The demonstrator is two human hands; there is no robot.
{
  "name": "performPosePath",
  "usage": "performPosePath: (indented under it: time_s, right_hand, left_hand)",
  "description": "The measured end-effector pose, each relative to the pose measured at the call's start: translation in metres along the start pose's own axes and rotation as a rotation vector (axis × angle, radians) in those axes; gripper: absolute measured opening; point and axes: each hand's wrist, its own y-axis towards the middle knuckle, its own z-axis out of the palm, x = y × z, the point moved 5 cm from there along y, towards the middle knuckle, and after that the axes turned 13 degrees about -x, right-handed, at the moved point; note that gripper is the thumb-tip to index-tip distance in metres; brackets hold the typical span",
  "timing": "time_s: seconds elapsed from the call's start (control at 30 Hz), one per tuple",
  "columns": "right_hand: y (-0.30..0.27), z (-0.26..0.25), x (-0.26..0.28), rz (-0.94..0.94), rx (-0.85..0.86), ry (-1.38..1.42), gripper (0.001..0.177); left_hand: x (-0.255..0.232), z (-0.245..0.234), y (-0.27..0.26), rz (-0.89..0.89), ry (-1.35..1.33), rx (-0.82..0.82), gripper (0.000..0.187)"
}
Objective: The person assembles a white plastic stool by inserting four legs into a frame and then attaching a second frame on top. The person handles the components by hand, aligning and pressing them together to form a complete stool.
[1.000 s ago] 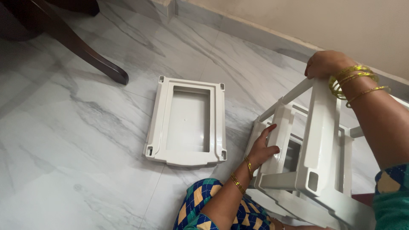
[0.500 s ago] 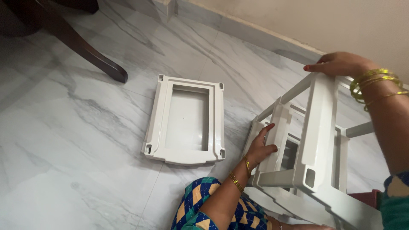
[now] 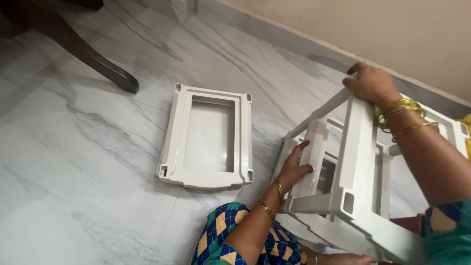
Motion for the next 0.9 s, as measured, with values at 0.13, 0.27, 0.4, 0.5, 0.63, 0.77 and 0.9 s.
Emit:
performPosePath:
  time_s: [0.13,0.27,0.4,0.5,0.63,0.77,0.9]
  right_hand:
    - [-0.014,-0.009,0.008,0.061,-0.044,0.111,0.059]
    - [-0.022,-0.022,0.017,0.083,-0.09,0.229,0.063]
    - [-0.041,-0.05,0.015,-0.03,-0.107,0.642,0.066]
    - [-0.074,-0.086,0.011,-0.131,-0.169,0.843,0.064]
    - [-0.173,-0.118,-0.024,-0.146,-0.247,0.603,0.06]
    - [-0.275,-0.133,-0.053,-0.232,-0.206,0.341,0.046]
    - [-0.354,-0.127,-0.093,0.002,-0.211,0.242,0.049]
  left_hand:
    - [0.008,0.003,0.001,-0.087,-0.075,0.026,0.088]
    - [0.01,0.0,0.005,-0.069,-0.02,0.026,0.088]
    - [0.018,0.0,0.009,-0.106,-0.054,0.063,0.091]
    - [0.026,-0.003,0.012,-0.108,-0.037,0.079,0.091]
    - [0.025,-0.004,0.013,0.008,0.07,0.049,0.089]
    - [-0.019,-0.008,0.002,0.242,0.352,-0.156,0.071]
    - [-0.091,0.001,-0.042,0.337,0.137,-0.197,0.048]
